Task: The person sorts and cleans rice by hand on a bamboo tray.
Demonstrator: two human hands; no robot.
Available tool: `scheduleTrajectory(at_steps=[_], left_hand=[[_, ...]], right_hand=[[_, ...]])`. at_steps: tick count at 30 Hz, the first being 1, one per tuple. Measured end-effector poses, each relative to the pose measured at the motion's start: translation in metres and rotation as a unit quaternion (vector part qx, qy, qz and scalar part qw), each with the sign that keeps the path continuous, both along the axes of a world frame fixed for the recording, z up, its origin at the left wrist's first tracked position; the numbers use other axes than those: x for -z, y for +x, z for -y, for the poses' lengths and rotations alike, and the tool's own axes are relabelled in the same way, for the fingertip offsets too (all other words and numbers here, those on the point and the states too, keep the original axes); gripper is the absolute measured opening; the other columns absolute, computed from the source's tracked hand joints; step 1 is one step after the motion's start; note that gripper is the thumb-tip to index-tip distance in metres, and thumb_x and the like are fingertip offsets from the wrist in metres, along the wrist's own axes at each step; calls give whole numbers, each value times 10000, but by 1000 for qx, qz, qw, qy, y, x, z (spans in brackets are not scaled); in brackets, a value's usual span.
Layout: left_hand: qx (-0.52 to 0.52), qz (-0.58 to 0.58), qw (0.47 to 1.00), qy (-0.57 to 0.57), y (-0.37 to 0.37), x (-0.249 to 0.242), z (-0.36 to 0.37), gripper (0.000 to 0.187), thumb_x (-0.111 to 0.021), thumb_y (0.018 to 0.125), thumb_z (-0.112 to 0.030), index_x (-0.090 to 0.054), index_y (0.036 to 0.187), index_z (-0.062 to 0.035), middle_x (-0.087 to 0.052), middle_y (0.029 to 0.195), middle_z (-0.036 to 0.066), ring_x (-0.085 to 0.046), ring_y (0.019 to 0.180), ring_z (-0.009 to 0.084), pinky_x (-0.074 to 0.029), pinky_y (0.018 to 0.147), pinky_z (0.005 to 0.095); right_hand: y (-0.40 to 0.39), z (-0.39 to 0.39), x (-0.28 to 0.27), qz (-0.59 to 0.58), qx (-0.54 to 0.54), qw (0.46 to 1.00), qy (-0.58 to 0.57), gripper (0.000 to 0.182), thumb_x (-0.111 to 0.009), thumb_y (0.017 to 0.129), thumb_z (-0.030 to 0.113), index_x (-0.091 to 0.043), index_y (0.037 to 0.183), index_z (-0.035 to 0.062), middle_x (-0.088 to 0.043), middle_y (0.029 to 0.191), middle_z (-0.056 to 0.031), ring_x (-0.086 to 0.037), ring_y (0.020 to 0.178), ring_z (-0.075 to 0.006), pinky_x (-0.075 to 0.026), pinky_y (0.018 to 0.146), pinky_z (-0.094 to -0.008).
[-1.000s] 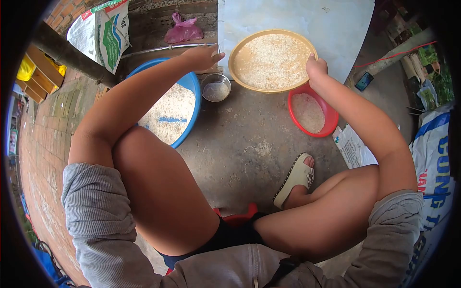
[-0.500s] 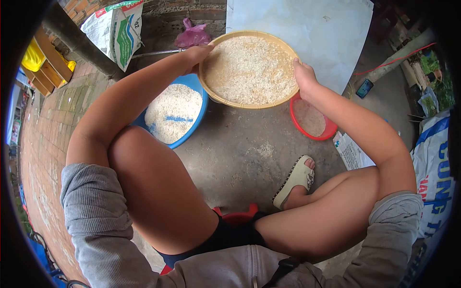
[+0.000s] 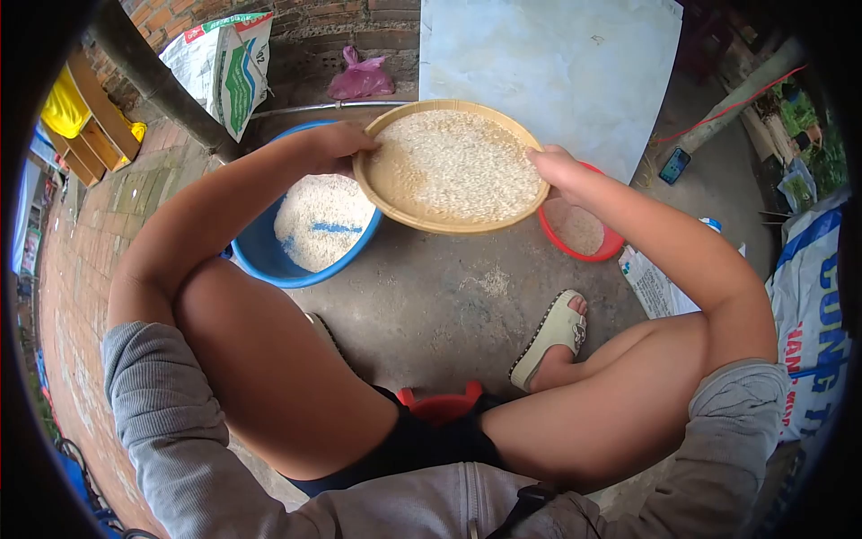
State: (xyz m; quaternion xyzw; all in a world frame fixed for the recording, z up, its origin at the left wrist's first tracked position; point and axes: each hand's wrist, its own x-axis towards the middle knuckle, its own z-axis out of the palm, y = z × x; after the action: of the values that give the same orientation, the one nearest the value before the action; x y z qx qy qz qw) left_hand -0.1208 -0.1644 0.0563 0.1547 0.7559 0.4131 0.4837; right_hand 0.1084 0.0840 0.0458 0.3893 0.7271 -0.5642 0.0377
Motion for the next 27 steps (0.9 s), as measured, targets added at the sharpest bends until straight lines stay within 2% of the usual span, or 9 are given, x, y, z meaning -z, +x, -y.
scheduleTrajectory(at_steps=[3, 7, 9, 11, 13, 17, 21, 24, 27], left_hand=[[-20, -26, 997, -66, -24, 9, 22, 307, -493, 920, -184, -530, 1140, 26, -617, 993, 148, -649, 828, 231, -564, 703, 341], [-75, -95, 982, -142, -19, 12, 24, 302, -517, 907, -209, -555, 1118, 5, -619, 1016, 143, -649, 845, 219, -550, 726, 338], [-81, -77, 985, -134, -5, 9, 17, 297, -513, 907, -210, -549, 1118, -4, -624, 972, 129, -650, 814, 204, -552, 684, 307], [-58, -49, 996, -43, 22, -7, 8, 284, -537, 901, -228, -578, 1062, 2, -633, 894, 109, -651, 734, 191, -548, 603, 285], [32, -79, 996, 4, 48, -27, 0, 276, -560, 890, -226, -571, 1048, 0, -628, 844, 90, -636, 664, 172, -551, 587, 283], [33, -63, 997, 9, 43, -10, -4, 299, -574, 881, -235, -565, 1057, 7, -630, 843, 97, -634, 676, 178, -555, 583, 288], [-3, -70, 995, -70, -21, 32, 24, 323, -541, 900, -285, -594, 1058, -8, -632, 853, 104, -628, 662, 196, -529, 575, 312], [11, -131, 979, -155, -30, 21, 33, 310, -528, 908, -280, -606, 1039, -9, -630, 849, 103, -623, 660, 191, -516, 570, 319], [-60, -129, 986, -82, -13, 28, 22, 301, -525, 910, -281, -616, 1016, -13, -628, 853, 105, -617, 657, 180, -508, 568, 322]], right_hand=[[0, 46, -17, 14, -103, 994, -36, 321, -369, 973, 284, -491, 1039, -6, -576, 852, -101, -553, 674, -181, -493, 590, -355], [6, 56, -12, 31, -117, 990, -79, 310, -390, 969, 278, -499, 1048, -1, -580, 853, -96, -564, 676, -179, -500, 604, -344], [10, 37, -3, 48, -102, 990, -81, 314, -395, 967, 279, -503, 1058, -2, -587, 870, -101, -576, 688, -185, -506, 618, -348], [11, 1, 9, 23, -49, 998, -33, 335, -400, 966, 275, -507, 1092, -17, -600, 922, -117, -605, 763, -205, -512, 676, -363], [9, -41, 18, 20, -57, 998, 2, 344, -401, 965, 268, -505, 1103, -30, -602, 943, -124, -612, 790, -214, -509, 693, -365], [4, -49, 28, -40, -33, 996, 67, 354, -410, 961, 253, -506, 1097, -59, -602, 960, -139, -618, 816, -226, -499, 710, -359], [7, 22, 7, -36, -59, 997, 22, 303, -453, 942, 267, -516, 968, -28, -551, 755, -86, -503, 582, -157, -432, 501, -324], [14, 63, -11, -31, -75, 996, -41, 258, -491, 928, 274, -484, 909, 16, -475, 678, -39, -451, 542, -139, -428, 480, -311], [14, 39, 7, -50, -69, 996, -42, 242, -491, 927, 257, -494, 931, 15, -514, 715, -49, -475, 561, -141, -437, 488, -322]])
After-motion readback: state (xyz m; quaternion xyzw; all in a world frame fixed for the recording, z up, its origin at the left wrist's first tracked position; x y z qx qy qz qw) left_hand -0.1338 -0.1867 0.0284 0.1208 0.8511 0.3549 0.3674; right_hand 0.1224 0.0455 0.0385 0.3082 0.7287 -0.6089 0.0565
